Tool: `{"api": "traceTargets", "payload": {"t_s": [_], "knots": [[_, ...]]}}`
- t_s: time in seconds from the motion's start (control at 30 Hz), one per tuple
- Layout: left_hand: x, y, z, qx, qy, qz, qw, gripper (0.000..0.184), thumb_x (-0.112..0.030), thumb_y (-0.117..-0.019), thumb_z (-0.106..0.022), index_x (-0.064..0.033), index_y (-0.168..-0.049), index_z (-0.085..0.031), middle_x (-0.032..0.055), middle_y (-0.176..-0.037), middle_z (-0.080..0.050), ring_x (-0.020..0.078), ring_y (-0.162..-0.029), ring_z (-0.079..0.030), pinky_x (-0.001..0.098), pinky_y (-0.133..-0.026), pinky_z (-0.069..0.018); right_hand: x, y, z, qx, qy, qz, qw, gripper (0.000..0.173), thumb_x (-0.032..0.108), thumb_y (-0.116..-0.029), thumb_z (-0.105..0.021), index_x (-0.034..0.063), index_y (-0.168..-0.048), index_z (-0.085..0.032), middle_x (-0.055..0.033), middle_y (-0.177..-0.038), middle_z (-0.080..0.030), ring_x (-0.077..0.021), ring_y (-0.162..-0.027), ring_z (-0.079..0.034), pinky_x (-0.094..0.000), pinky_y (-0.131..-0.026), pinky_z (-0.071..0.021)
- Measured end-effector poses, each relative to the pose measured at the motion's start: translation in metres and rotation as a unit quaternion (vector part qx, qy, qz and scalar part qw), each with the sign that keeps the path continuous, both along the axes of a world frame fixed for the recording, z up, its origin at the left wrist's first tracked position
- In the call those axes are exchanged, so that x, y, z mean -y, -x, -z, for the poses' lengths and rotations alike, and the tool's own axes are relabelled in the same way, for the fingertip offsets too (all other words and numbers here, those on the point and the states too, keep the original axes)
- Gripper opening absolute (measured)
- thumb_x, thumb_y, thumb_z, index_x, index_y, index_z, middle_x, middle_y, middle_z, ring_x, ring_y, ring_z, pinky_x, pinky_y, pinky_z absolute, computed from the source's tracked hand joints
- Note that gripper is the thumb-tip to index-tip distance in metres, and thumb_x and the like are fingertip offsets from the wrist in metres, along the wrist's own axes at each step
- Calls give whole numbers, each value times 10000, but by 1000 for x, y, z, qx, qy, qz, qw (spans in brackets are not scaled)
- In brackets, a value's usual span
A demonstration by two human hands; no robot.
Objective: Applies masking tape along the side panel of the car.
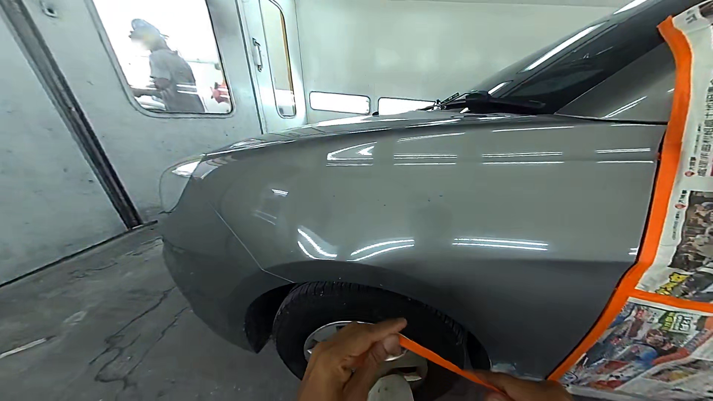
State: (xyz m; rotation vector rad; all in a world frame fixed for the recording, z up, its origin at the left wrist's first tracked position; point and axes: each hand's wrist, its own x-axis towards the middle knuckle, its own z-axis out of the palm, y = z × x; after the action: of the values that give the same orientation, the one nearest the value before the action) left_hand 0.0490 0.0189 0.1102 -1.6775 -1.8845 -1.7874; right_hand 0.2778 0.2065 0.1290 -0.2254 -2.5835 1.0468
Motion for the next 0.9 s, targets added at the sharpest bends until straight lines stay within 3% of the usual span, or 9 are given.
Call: {"api": "traceTargets", "payload": {"t_s": [0.03,0.13,0.27,0.47,0.57,0.63,0.73,0.8,0.9], "knots": [[-2,5,2,17,2,-19,1000,257,-181,-1054,-564,-49,-1207,-722,-2,-963,-772,77,-859,-729,292,-795,-618,-5,0,-3,-2,3,8,1000,365,259,-1085,-518,6,-1299,-671,-90,-774,-686,-177,-620,-628,-394,-593,-549],[-12,29,7,42,-18,-107,993,222,-253,-1059,-531,-95,-1133,-669,-56,-929,-770,56,-772,-723,253,-667,-606,-29,-2,-16,-22,12,57,998,275,230,-1068,-555,-3,-1184,-645,-51,-752,-670,-133,-608,-625,-341,-574,-545],[-24,60,5,78,-53,-192,977,195,-277,-1032,-537,-132,-1081,-658,-67,-910,-779,71,-753,-738,245,-653,-611,-82,-12,-34,-81,9,90,993,200,249,-1048,-590,72,-1094,-672,41,-732,-661,-36,-587,-587,-214,-527,-496],[-35,88,6,86,-28,-269,959,182,-335,-957,-668,-180,-985,-758,-86,-828,-707,13,-686,-636,229,-616,-519,-151,-43,-78,-95,22,134,986,229,206,-1023,-573,135,-1181,-723,88,-770,-640,-7,-587,-549,-181,-533,-478],[-41,91,5,82,-33,-286,954,140,-288,-924,-715,-172,-954,-788,-62,-886,-689,31,-762,-646,243,-684,-545,-164,-55,-104,-55,45,122,990,293,172,-1027,-549,121,-1284,-680,109,-797,-629,5,-583,-535,-170,-537,-475],[-45,93,6,97,-30,-288,952,124,-249,-921,-727,-159,-978,-790,-39,-913,-714,57,-804,-670,287,-733,-559,-167,-59,-118,-28,39,125,991,306,133,-1036,-501,78,-1303,-641,105,-788,-595,2,-568,-521,-171,-532,-475],[-48,98,7,101,-16,-275,956,214,-228,-924,-726,-154,-1119,-776,-21,-943,-736,76,-792,-683,312,-739,-578,-169,-60,-130,-18,16,167,986,238,120,-1053,-460,66,-1165,-663,106,-756,-580,14,-552,-500,-160,-525,-457],[-51,98,5,99,-24,-266,959,233,-215,-899,-745,-152,-1123,-752,-44,-872,-720,68,-740,-664,297,-689,-558,-174,-59,-130,-23,-34,213,976,204,138,-1046,-516,41,-1074,-694,74,-776,-618,20,-581,-523,-156,-545,-457],[-56,100,5,102,-43,-246,963,289,-200,-863,-780,-149,-1130,-683,-78,-786,-677,60,-677,-634,262,-624,-533,-194,-58,-117,-56,-99,254,960,251,271,-1010,-612,55,-1021,-740,17,-868,-666,-6,-649,-553,-190,-596,-472]]}}
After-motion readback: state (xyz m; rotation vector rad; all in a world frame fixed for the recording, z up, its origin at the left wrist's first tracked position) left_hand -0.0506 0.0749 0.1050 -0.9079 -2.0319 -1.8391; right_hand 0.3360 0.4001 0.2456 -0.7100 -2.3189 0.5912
